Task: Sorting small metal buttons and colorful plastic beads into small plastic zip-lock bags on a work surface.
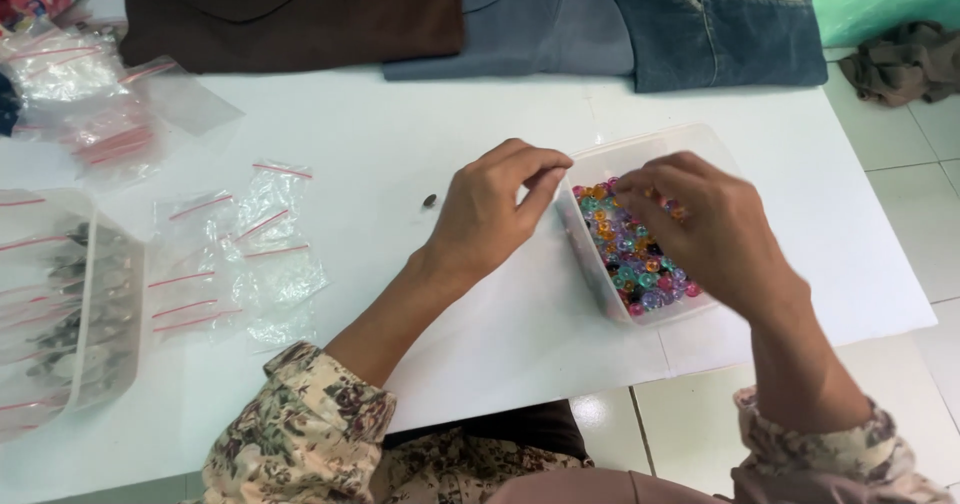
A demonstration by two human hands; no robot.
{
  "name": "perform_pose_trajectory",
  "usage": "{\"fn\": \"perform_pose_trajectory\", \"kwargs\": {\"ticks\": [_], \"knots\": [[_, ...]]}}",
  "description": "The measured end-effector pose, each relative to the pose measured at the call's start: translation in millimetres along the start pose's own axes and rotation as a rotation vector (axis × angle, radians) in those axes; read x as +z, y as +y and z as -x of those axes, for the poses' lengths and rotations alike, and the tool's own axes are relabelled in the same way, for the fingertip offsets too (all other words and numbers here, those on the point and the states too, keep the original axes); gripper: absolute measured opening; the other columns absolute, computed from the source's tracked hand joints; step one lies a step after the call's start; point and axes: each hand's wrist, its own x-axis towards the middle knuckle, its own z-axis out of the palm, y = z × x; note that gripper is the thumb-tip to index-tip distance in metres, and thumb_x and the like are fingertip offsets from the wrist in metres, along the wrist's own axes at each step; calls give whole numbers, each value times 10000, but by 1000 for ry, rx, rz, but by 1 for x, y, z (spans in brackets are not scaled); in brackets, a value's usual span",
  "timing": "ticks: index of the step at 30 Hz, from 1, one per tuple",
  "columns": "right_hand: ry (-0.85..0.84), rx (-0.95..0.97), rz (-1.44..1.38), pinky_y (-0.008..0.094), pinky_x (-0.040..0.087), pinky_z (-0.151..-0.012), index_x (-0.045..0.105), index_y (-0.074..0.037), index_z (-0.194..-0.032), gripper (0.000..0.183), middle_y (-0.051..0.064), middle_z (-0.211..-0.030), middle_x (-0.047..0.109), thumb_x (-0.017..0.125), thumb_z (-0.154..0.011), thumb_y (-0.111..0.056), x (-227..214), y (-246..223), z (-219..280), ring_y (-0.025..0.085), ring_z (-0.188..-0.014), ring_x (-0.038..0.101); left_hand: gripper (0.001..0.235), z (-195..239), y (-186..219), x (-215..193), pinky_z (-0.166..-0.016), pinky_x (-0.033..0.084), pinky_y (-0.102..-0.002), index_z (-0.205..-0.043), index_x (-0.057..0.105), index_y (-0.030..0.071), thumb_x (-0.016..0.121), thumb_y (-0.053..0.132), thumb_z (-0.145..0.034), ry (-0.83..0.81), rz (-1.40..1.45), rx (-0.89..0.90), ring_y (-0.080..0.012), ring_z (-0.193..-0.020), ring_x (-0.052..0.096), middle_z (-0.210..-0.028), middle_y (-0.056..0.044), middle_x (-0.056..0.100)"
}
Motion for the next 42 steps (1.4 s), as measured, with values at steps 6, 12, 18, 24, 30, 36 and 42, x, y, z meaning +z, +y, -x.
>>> {"fn": "perform_pose_trajectory", "kwargs": {"ticks": [6,12,18,24,30,36,42], "knots": [[-276,-15,203,378,570,-747,803,0,-959,129,152,-874,751,723,-905,-86,18,51,-39,286,-843,737,150,-22,-12,74,-670,630,-299,-1075,700,69,610,169,-1010,-34,105,4,-189,-791,738,-853,-60,679],[-313,-100,307,393,539,-846,800,-38,-869,118,80,-769,717,731,-875,-134,53,77,-34,246,-843,708,156,-18,-22,90,-622,630,-314,-1077,696,38,598,130,-998,-76,-17,-68,-230,-771,743,-842,-88,658],[-237,-205,530,356,508,-815,791,-145,-873,138,15,-802,713,700,-920,-237,65,91,-23,193,-869,664,135,-13,-18,82,-665,642,-290,-1089,683,42,600,108,-1006,-75,-21,-66,-209,-828,736,-875,-78,643],[-122,-277,566,352,474,-784,776,-133,-842,162,29,-790,672,690,-925,-241,73,98,-16,211,-852,613,131,-12,-19,77,-683,654,-298,-1083,684,37,614,113,-1002,-89,-5,-68,-207,-851,737,-886,-70,644],[-153,-322,586,400,513,-808,761,-150,-855,186,36,-801,666,688,-930,-304,74,98,-17,227,-841,646,135,-13,-25,72,-671,647,-285,-1085,679,30,582,97,-1017,-95,80,-45,-206,-844,730,-884,-82,638],[-161,-348,634,411,520,-830,746,-166,-822,200,22,-761,660,661,-933,-309,79,99,-20,213,-807,660,122,-13,-27,71,-660,643,-275,-1079,677,28,597,87,-1010,-99,90,-20,-196,-844,728,-884,-73,640],[-182,-299,654,415,502,-856,766,-195,-807,236,3,-768,675,689,-915,-390,76,89,-19,190,-807,672,125,-14,-26,68,-664,636,-268,-1085,676,19,596,79,-1010,-113,109,-25,-188,-836,725,-877,-74,633]]}}
